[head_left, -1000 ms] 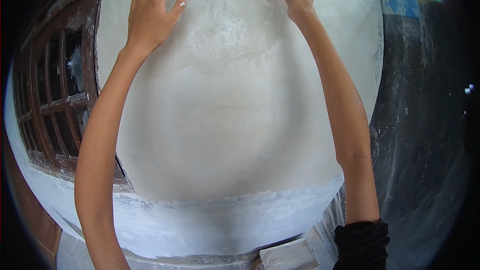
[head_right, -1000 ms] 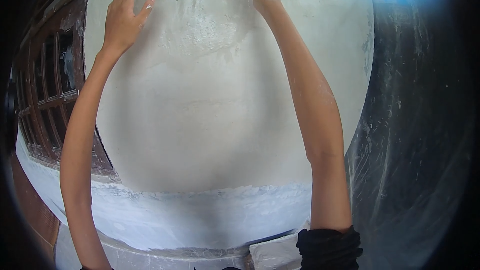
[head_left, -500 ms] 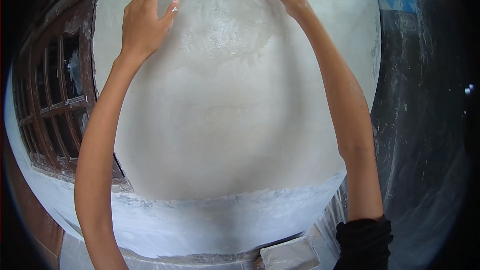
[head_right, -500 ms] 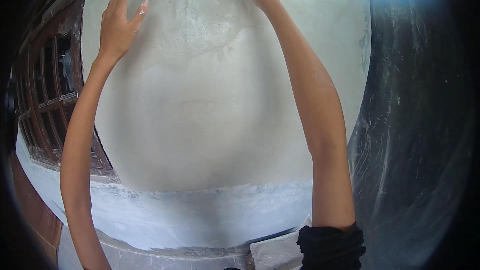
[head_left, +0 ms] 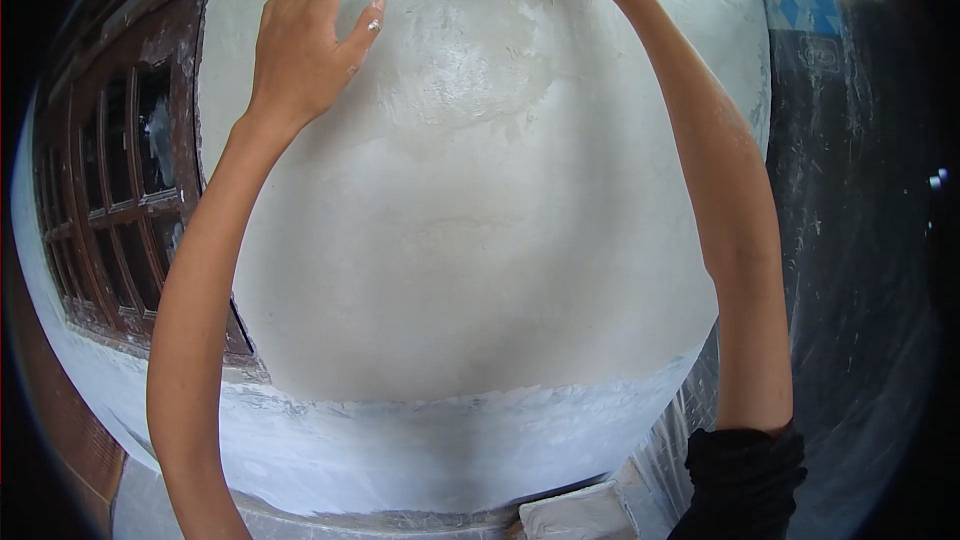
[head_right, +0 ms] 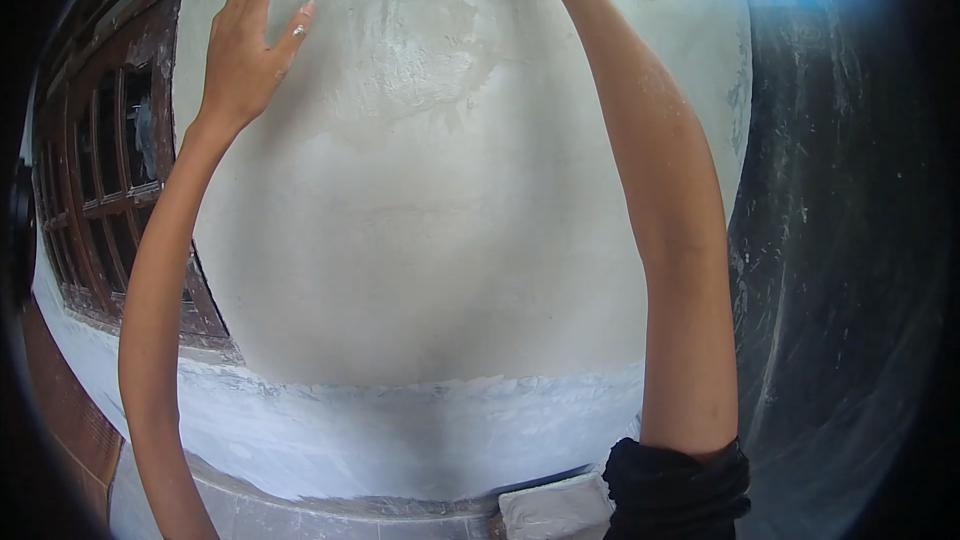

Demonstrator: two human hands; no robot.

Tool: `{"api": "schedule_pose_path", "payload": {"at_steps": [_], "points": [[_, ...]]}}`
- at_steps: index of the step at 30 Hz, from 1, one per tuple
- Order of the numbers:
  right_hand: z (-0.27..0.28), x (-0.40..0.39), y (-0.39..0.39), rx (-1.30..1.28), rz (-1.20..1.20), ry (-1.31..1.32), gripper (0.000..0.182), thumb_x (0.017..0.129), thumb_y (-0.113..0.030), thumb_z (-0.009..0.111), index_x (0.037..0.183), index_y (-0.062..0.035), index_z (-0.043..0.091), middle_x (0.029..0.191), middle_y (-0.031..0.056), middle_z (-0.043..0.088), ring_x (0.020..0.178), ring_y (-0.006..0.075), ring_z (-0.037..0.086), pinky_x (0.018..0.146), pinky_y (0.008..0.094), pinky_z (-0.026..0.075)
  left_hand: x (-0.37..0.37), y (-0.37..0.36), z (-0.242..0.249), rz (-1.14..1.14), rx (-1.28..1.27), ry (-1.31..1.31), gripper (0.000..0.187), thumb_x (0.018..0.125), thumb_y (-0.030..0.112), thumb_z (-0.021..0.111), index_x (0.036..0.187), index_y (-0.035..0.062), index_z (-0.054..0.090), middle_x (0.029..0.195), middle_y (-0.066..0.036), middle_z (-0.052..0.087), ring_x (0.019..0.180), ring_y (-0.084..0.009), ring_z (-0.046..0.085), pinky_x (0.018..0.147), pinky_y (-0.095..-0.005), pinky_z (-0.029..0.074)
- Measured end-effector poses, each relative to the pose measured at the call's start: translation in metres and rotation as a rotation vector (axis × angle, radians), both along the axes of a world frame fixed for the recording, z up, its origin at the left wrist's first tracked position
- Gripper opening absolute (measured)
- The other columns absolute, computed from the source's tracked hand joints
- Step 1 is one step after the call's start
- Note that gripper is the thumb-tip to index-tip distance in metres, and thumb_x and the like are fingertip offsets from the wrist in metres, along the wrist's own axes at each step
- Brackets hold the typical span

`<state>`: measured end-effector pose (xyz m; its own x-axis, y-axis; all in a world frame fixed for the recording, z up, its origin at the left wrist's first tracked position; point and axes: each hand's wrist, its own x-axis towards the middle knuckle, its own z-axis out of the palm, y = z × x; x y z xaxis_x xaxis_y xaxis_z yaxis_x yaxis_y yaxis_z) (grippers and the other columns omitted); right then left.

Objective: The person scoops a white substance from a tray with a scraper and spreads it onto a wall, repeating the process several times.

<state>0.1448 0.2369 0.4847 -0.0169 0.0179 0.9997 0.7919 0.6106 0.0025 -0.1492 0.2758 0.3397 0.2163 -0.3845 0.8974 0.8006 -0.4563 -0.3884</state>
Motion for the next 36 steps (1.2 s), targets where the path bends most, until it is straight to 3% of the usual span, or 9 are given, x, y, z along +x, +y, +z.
{"api": "schedule_pose_path", "payload": {"at_steps": [4, 7, 10, 18, 24, 27, 30, 33, 36], "points": [[0.053, 0.050, 0.010, 0.454, -0.232, 0.108, 0.026, 0.088, -0.011, 0.067, 0.112, 0.0005, 0.069, 0.092, 0.0169, 0.073, 0.079, 0.0219, 0.070, 0.072, 0.0338, 0.056, -0.006, 0.006, 0.006, 0.003, 0.015, -0.008, 0.045, 0.096, 0.036, 0.056, 0.138, 0.0189, 0.049, 0.140, -0.008, 0.053, 0.139, -0.0307, 0.040, 0.114, -0.0487, 0.030], [0.034, 0.022, -0.015, -0.038, 0.199, -0.090, 0.031, 0.091, -0.013, 0.066, 0.120, -0.0004, 0.065, 0.098, 0.0153, 0.072, 0.078, 0.0193, 0.067, 0.068, 0.0323, 0.057, 0.004, -0.013, 0.004, -0.027, -0.118, -0.085, 0.047, 0.093, 0.028, 0.059, 0.135, 0.0124, 0.048, 0.136, -0.014, 0.052, 0.136, -0.0339, 0.040, 0.113, -0.0491, 0.030], [0.003, 0.001, -0.024, -0.310, 0.066, -0.285, 0.036, 0.094, -0.016, 0.065, 0.126, 0.0012, 0.059, 0.105, 0.0145, 0.069, 0.078, 0.0152, 0.065, 0.063, 0.0300, 0.058, 0.009, -0.019, 0.008, -0.076, -0.261, -0.132, 0.049, 0.090, 0.021, 0.062, 0.134, 0.0065, 0.045, 0.134, -0.020, 0.049, 0.133, -0.0373, 0.041, 0.111, -0.0494, 0.030], [0.039, 0.049, -0.012, 0.222, 0.003, 0.136, 0.024, 0.090, -0.010, 0.066, 0.111, 0.0016, 0.067, 0.080, 0.0110, 0.069, 0.060, 0.0134, 0.062, 0.053, 0.0282, 0.054, 0.010, -0.013, 0.006, -0.062, -0.253, -0.109, 0.048, 0.090, 0.019, 0.062, 0.133, 0.0054, 0.045, 0.132, -0.019, 0.051, 0.128, -0.0353, 0.045, 0.110, -0.0481, 0.032], [-0.023, 0.009, -0.011, -0.164, 0.235, -0.187, 0.029, 0.095, -0.011, 0.064, 0.119, 0.0044, 0.061, 0.092, 0.0123, 0.068, 0.067, 0.0139, 0.062, 0.058, 0.0283, 0.056, 0.017, -0.009, 0.011, -0.136, -0.223, -0.105, 0.048, 0.089, 0.018, 0.062, 0.132, 0.0050, 0.046, 0.130, -0.019, 0.052, 0.127, -0.0348, 0.047, 0.109, -0.0472, 0.034], [-0.038, 0.025, 0.002, -0.180, 0.223, -0.082, 0.029, 0.094, -0.011, 0.065, 0.118, 0.0053, 0.061, 0.090, 0.0131, 0.069, 0.067, 0.0143, 0.063, 0.058, 0.0287, 0.056, 0.021, -0.010, 0.009, -0.120, -0.236, -0.111, 0.048, 0.088, 0.017, 0.063, 0.131, 0.0048, 0.046, 0.130, -0.019, 0.052, 0.126, -0.0346, 0.047, 0.109, -0.0469, 0.033], [-0.037, 0.049, -0.017, 0.062, 0.016, 0.317, 0.029, 0.092, -0.012, 0.066, 0.116, 0.0044, 0.064, 0.086, 0.0139, 0.070, 0.064, 0.0143, 0.066, 0.054, 0.0290, 0.055, 0.015, -0.011, 0.008, -0.100, -0.230, -0.075, 0.048, 0.089, 0.017, 0.062, 0.132, 0.0046, 0.045, 0.131, -0.019, 0.052, 0.127, -0.0345, 0.047, 0.110, -0.0469, 0.033], [-0.039, 0.048, -0.016, 0.254, -0.068, 0.271, 0.027, 0.092, -0.011, 0.066, 0.115, 0.0033, 0.065, 0.086, 0.0127, 0.070, 0.065, 0.0140, 0.066, 0.054, 0.0286, 0.056, 0.013, -0.008, 0.010, -0.060, -0.235, -0.108, 0.049, 0.089, 0.017, 0.062, 0.133, 0.0046, 0.045, 0.132, -0.020, 0.051, 0.128, -0.0346, 0.046, 0.110, -0.0469, 0.033], [-0.064, 0.003, -0.006, 0.027, 0.297, 0.147, 0.026, 0.093, -0.010, 0.065, 0.115, 0.0027, 0.065, 0.088, 0.0122, 0.070, 0.067, 0.0148, 0.065, 0.055, 0.0290, 0.057, 0.019, -0.004, 0.014, -0.115, -0.241, -0.121, 0.049, 0.090, 0.018, 0.061, 0.134, 0.0047, 0.045, 0.132, -0.020, 0.051, 0.129, -0.0346, 0.046, 0.111, -0.0471, 0.032]]}}
